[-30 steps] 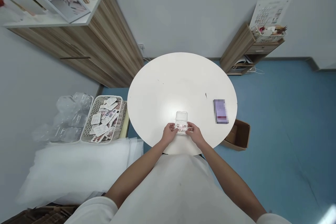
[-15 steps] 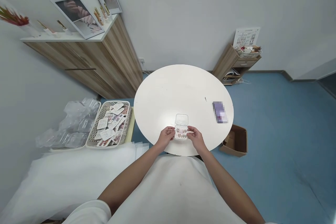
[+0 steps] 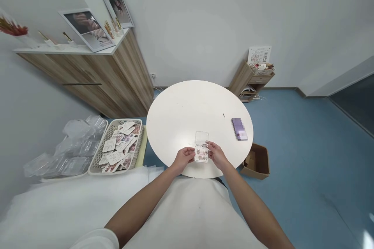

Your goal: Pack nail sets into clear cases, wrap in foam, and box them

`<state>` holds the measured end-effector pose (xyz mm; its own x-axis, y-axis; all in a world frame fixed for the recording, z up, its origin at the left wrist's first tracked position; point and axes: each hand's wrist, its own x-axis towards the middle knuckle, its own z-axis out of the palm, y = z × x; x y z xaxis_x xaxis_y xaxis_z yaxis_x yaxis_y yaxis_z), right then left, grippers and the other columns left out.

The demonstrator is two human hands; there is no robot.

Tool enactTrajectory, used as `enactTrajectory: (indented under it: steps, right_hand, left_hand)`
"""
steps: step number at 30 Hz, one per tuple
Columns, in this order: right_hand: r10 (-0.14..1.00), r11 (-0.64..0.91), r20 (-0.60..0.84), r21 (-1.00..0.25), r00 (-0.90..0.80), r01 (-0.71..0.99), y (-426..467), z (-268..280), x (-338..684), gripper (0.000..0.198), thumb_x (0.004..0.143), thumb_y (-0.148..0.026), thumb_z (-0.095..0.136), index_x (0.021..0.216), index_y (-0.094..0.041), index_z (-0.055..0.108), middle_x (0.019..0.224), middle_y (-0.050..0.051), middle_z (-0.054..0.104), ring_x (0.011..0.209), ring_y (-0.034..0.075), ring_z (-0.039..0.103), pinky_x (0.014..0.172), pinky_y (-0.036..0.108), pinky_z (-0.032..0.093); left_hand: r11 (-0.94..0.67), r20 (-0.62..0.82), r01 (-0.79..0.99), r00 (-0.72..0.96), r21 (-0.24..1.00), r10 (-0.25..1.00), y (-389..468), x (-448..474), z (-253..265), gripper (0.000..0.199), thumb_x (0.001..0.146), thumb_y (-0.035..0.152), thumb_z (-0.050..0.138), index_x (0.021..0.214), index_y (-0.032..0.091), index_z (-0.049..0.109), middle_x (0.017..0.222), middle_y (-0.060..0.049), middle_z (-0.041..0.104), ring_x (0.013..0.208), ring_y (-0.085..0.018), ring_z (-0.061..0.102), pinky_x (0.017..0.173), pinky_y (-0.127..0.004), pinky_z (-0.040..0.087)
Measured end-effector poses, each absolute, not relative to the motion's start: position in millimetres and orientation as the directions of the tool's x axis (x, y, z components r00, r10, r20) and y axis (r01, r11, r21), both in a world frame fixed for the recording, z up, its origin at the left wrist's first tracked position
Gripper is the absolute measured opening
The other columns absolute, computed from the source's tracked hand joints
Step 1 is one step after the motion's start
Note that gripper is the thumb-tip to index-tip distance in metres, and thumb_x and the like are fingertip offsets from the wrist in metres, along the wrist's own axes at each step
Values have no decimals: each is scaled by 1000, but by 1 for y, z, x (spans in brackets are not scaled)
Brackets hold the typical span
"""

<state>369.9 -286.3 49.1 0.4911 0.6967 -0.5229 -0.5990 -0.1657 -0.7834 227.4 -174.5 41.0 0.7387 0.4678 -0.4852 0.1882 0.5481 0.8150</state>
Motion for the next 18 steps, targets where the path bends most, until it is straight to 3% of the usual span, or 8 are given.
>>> enactTrajectory:
  steps: [6,12,18]
  right_hand:
    - [692,-93,-443,-838,570,-538,-280,49,369,29,60,-33,66,86,-23,62,97,3,63,74,13,58,65,27,45]
    - [694,-55,-436,-826,574,-561,-278,52,364,25,60,-28,64,84,-20,64,90,3,65,74,15,59,65,28,47]
    - [690,-13,-442,-799,572,-601,-285,52,360,25,64,-29,63,87,-21,63,95,4,64,83,16,60,71,28,48]
  left_hand:
    - [645,-517,133,726,752,454,-171,225,37,36,58,31,72,86,15,57,73,-3,61,61,-8,55,67,-27,46]
    - [722,-542,93,727,686,422,-169,226,35,32,58,27,73,83,15,58,79,-5,62,66,-10,57,71,-29,47]
    - [774,-555,51,727,631,405,-174,228,33,28,59,23,72,82,15,59,80,-5,61,69,-11,58,69,-27,46]
